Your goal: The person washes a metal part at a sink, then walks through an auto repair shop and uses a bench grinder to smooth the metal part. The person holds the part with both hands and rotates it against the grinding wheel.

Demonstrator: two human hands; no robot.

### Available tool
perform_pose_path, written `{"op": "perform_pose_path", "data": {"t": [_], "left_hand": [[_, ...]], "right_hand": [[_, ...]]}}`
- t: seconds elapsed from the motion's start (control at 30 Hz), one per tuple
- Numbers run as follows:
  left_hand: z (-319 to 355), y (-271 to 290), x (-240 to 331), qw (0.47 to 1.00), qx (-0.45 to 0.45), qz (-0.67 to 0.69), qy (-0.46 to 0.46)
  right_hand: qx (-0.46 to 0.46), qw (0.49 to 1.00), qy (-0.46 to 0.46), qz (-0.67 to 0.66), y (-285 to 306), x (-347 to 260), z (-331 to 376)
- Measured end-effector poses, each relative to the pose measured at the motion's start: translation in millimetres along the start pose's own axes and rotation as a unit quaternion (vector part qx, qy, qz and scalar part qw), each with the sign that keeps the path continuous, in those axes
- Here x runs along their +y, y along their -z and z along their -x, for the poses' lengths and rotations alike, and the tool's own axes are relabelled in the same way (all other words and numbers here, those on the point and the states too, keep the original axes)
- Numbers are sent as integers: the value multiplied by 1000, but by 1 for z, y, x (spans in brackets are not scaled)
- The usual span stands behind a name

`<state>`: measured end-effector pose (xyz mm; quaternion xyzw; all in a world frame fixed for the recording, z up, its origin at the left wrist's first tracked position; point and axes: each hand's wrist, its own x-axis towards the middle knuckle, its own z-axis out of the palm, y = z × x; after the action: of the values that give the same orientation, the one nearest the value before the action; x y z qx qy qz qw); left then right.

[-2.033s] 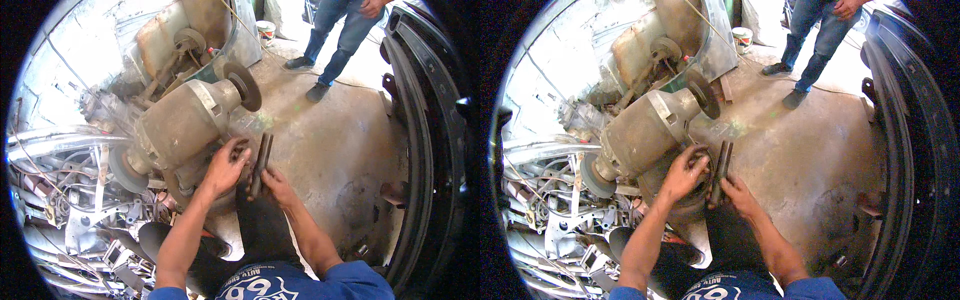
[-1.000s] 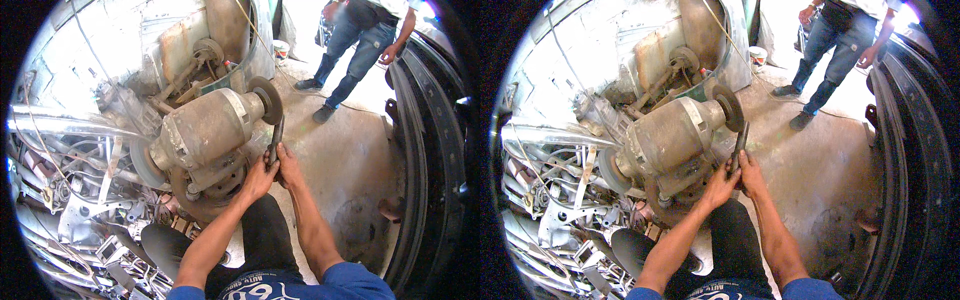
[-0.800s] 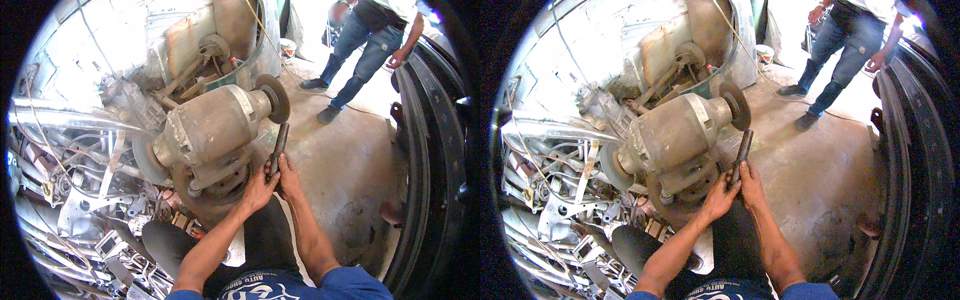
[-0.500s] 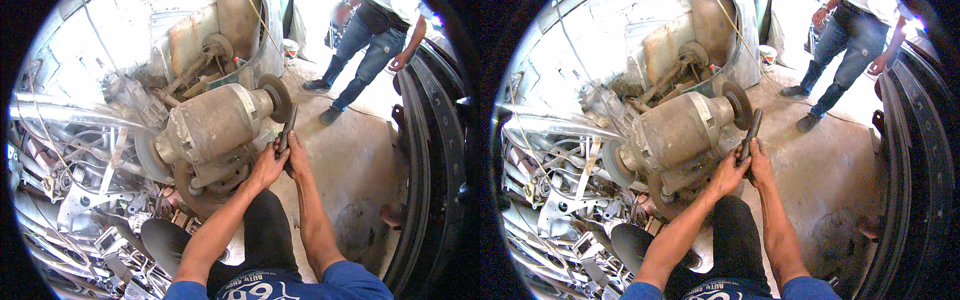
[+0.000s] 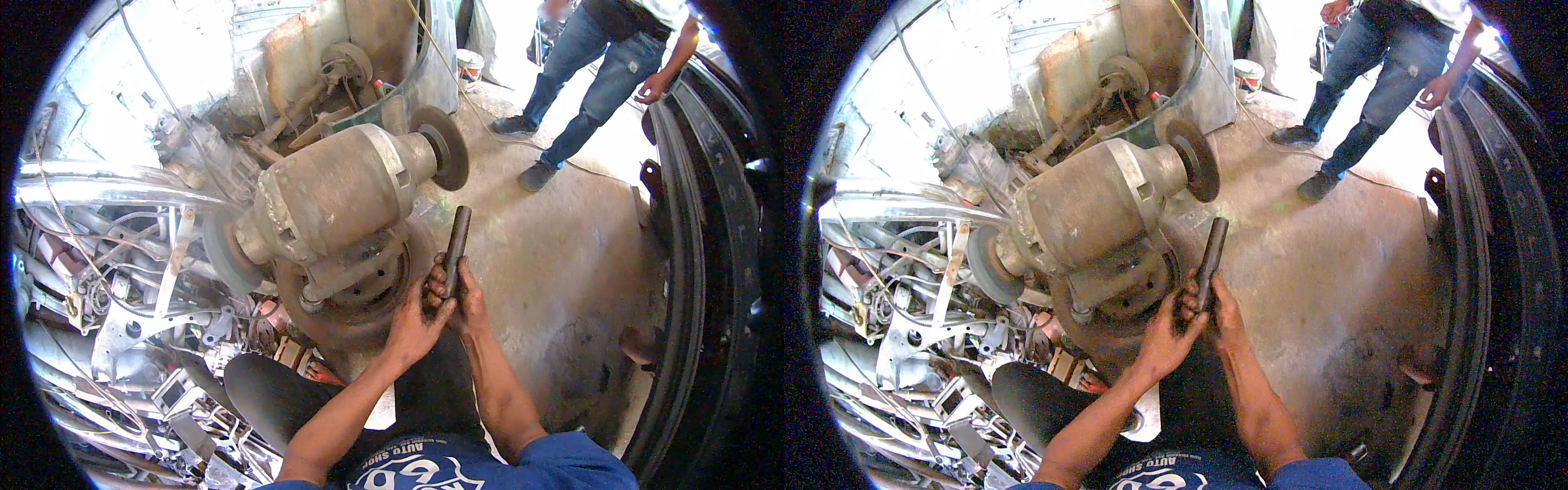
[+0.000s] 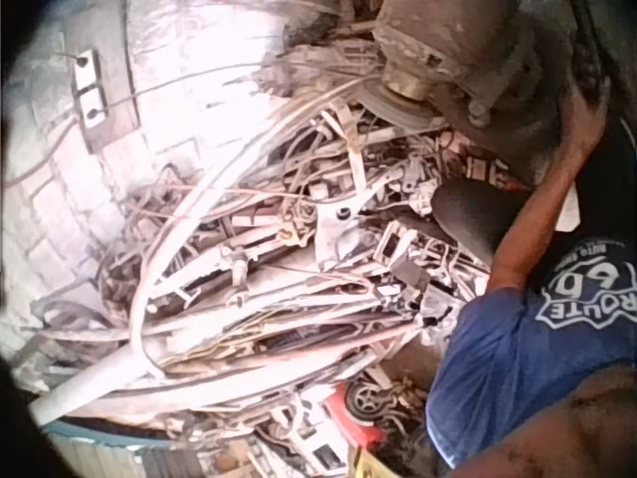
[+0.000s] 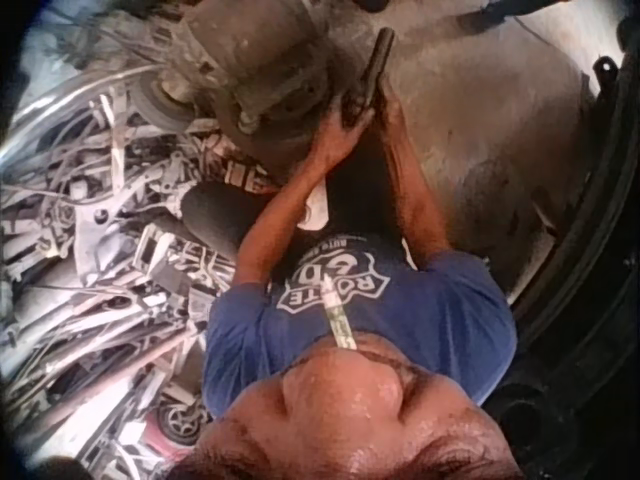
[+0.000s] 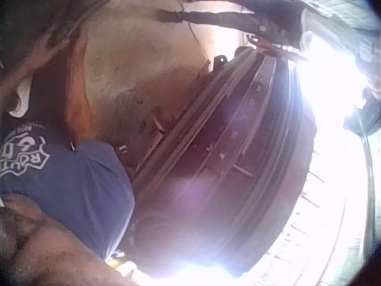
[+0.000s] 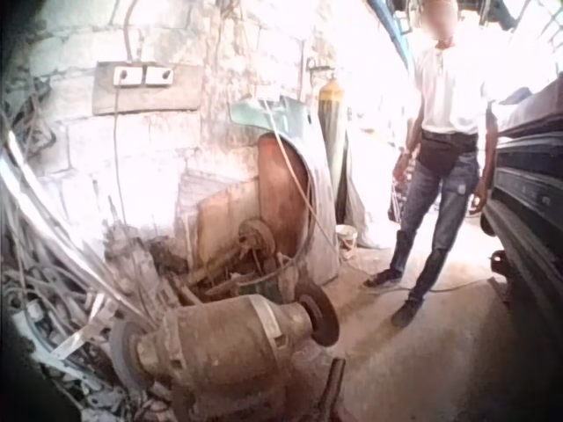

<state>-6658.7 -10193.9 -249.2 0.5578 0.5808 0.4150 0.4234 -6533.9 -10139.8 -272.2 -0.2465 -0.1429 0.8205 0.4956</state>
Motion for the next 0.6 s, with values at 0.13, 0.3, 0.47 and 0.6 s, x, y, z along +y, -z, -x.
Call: {"op": "perform_pose_path", "data": {"t": [0.13, 0.3, 0.47, 0.6], "left_hand": [[-19, -3, 4, 1000, 14, 15, 11], [-41, 0, 11, 998, 55, -8, -34], [-68, -3, 16, 999, 42, -5, -29], [-86, -5, 20, 999, 4, 25, -24]], "right_hand": [[-11, 999, 22, 42, -12, -11, -21], [-38, 998, 46, 30, -19, -19, -42], [-30, 993, 82, 81, -24, -33, -60], [-17, 986, 109, 123, -27, -48, -70]]}}
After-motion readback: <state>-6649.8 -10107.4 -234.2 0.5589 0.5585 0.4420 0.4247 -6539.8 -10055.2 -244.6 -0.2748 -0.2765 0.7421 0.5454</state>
